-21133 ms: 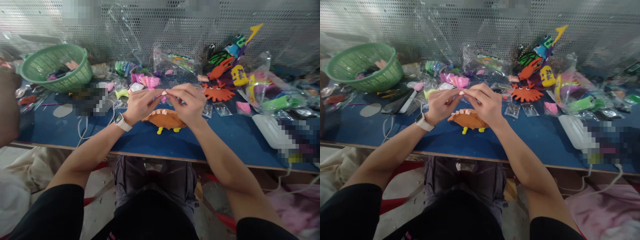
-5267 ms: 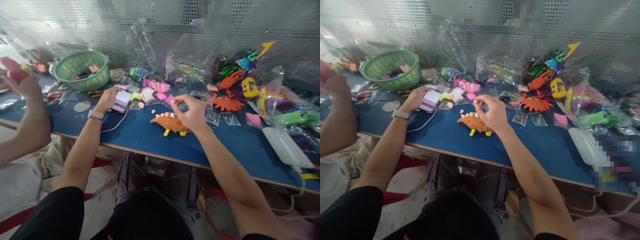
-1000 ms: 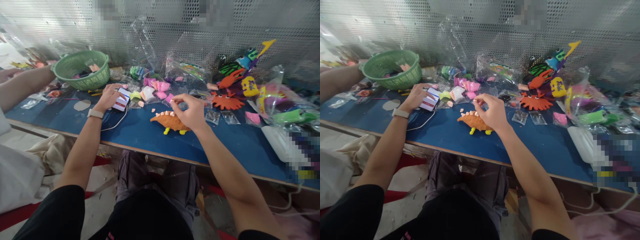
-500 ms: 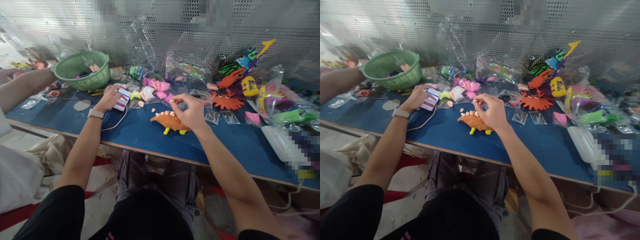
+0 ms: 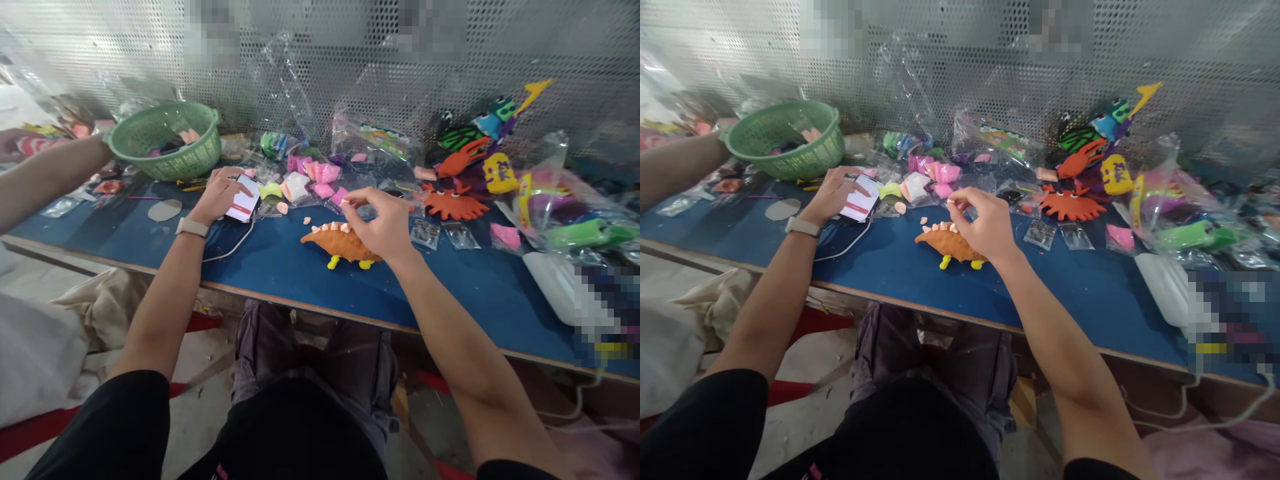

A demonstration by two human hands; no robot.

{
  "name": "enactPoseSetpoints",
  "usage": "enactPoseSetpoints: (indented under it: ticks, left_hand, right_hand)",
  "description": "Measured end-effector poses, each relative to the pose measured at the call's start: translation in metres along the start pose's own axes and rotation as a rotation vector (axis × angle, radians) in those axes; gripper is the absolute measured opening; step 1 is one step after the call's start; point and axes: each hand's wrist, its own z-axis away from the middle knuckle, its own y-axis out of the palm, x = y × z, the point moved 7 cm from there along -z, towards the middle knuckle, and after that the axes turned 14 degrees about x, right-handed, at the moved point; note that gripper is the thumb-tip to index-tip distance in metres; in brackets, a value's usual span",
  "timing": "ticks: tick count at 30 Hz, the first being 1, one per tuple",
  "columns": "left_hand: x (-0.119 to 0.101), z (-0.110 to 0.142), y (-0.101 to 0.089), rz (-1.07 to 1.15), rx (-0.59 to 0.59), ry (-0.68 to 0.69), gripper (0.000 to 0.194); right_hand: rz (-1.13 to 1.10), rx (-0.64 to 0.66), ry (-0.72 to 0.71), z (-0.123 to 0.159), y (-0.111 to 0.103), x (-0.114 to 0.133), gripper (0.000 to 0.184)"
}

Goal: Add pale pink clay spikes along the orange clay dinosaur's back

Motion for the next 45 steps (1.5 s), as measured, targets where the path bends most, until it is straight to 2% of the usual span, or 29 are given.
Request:
enactPoseSetpoints:
  ticks: [4,8,12,18,24,45]
  left_hand:
    - [0.003,0.001,-0.005,0.023,-0.09,-0.015,0.049]
    - [0.015,-0.001,-0.007,0.001,-0.151,-0.061,0.043]
    - [0.029,-0.004,-0.001,-0.025,-0.118,-0.125,0.04]
    - [0.026,-0.004,0.006,-0.065,-0.035,-0.125,0.06]
    - [0.029,-0.006,0.004,0.056,-0.057,-0.154,0.052]
    - [0.026,-0.005,0.0,0.061,-0.053,-0.165,0.048]
  right_hand:
    - [0.004,-0.013,-0.012,0.0,-0.001,0.002,0.01]
    - [0.0,-0.018,-0.028,0.0,-0.001,0.003,0.009]
    - [0.001,-0.002,-0.003,0.0,-0.001,0.002,0.01]
    - [0.0,0.007,0.012,0.0,-0.001,0.002,0.013]
    - [-0.016,0.004,-0.012,0.0,-0.001,0.002,0.011]
    - [-0.007,-0.005,-0.021,0.0,0.0,0.003,0.009]
